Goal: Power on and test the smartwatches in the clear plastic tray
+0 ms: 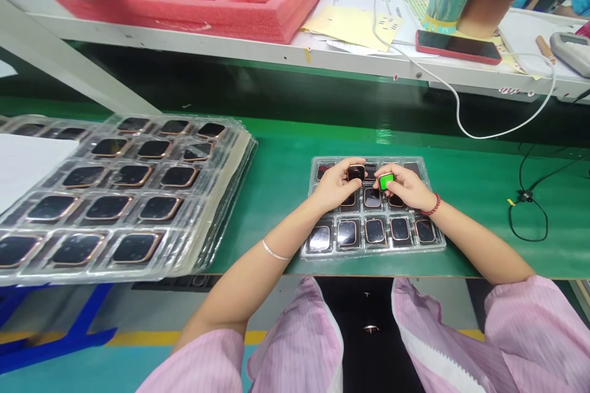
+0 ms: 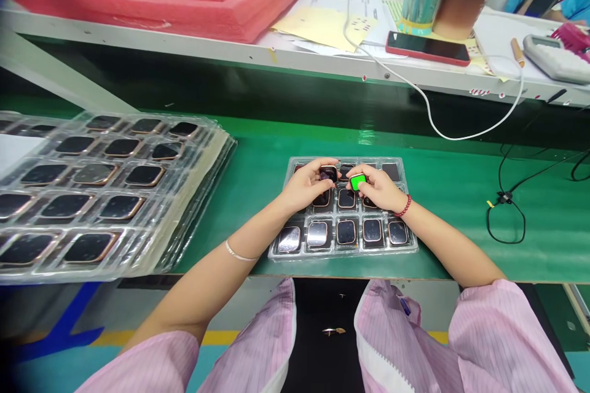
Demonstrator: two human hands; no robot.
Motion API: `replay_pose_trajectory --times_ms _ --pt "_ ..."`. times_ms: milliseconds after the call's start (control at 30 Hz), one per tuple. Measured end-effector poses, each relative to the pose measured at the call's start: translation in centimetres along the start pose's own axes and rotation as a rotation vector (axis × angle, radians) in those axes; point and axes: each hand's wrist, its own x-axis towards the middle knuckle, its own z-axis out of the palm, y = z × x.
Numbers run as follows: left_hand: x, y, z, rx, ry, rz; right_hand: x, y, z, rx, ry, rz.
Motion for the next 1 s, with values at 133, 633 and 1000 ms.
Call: replay_pose_trajectory --times_ms 133,633,1000 --pt "-0.04 0.22 0.11 -0.028 0.006 -0.002 -0.02 0.08 -0.02 -0.018 0.002 -0.044" --pt "-0.02 0.29 0.14 -0.018 0.022 -0.044 -0.05 0.05 0.07 -0.001 -0.006 -0.023" --pt "0.06 0.13 0.06 0.002 0.026 -0.017 0.00 0.19 0.04 0.006 -0.009 -0.013"
